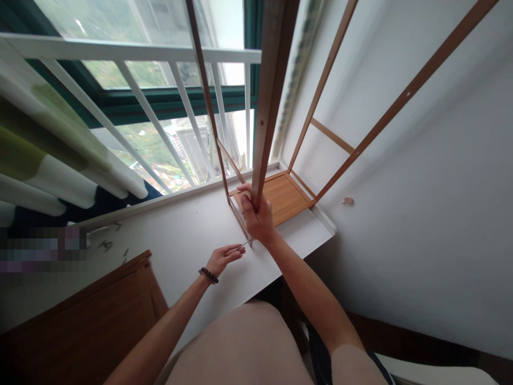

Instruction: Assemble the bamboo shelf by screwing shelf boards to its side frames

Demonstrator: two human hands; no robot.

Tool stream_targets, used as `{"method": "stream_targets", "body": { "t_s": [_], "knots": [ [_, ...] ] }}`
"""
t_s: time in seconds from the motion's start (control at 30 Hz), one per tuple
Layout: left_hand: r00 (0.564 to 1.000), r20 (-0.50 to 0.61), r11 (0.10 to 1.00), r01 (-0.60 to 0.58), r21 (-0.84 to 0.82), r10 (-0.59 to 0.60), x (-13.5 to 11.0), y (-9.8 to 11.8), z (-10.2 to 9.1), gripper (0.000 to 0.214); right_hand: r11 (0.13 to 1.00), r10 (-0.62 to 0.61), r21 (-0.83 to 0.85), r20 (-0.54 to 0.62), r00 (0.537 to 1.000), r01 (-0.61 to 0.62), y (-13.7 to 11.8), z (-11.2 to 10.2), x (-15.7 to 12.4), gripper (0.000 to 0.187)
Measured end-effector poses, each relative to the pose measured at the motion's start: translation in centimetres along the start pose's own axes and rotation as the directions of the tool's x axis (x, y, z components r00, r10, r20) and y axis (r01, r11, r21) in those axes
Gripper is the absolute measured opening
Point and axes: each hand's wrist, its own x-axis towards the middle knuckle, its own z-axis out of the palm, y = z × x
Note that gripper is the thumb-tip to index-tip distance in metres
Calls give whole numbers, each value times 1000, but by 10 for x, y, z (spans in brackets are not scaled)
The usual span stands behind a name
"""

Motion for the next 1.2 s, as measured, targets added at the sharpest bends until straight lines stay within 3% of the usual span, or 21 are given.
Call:
{"method": "stream_targets", "body": {
  "t_s": [0.1,0.2,0.27,0.33,0.43,0.53,0.7,0.83,0.9,1.0,1.07,1.13,1.2],
  "knots": [
    [987,-15,948,-151,280,162,1,0,-5,29,1000,-2,1,-1,1000,2,1,0,0,21],
    [937,41,802,-319,505,346,3,4,-12,29,1000,-5,8,-3,1000,5,2,0,0,21],
    [913,85,730,-372,573,398,6,7,-15,26,1000,-7,12,-4,1000,7,2,1,0,21],
    [914,77,715,-362,598,399,8,8,-15,20,1000,-6,8,-5,1000,6,3,1,0,20],
    [955,11,811,-257,526,296,11,7,-13,25,1000,-6,1,-7,1000,6,3,1,1,21],
    [998,-21,939,-41,341,51,14,7,-11,33,1000,-8,-7,-9,1000,8,2,0,0,21],
    [972,-103,976,215,44,-209,15,15,-7,42,1000,3,-16,-4,1000,-3,2,-2,-2,22],
    [947,-59,945,320,69,-316,17,20,-6,31,1000,3,-1,-9,1000,-3,2,-2,-2,21],
    [970,-53,955,245,166,-239,16,19,-6,28,1000,5,5,-9,1000,-5,2,-1,-1,21],
    [997,-50,906,-38,422,65,13,16,-10,23,1000,5,9,-5,1000,-5,1,0,0,21],
    [966,57,778,-239,581,254,9,12,-13,21,1000,2,8,-3,1000,-2,2,0,1,21],
    [926,171,680,-364,636,336,6,9,-15,24,1000,-2,7,-2,1000,2,2,0,1,21],
    [921,185,698,-382,606,343,5,5,-13,26,1000,-4,7,-2,1000,4,2,1,1,21]
  ]
}}
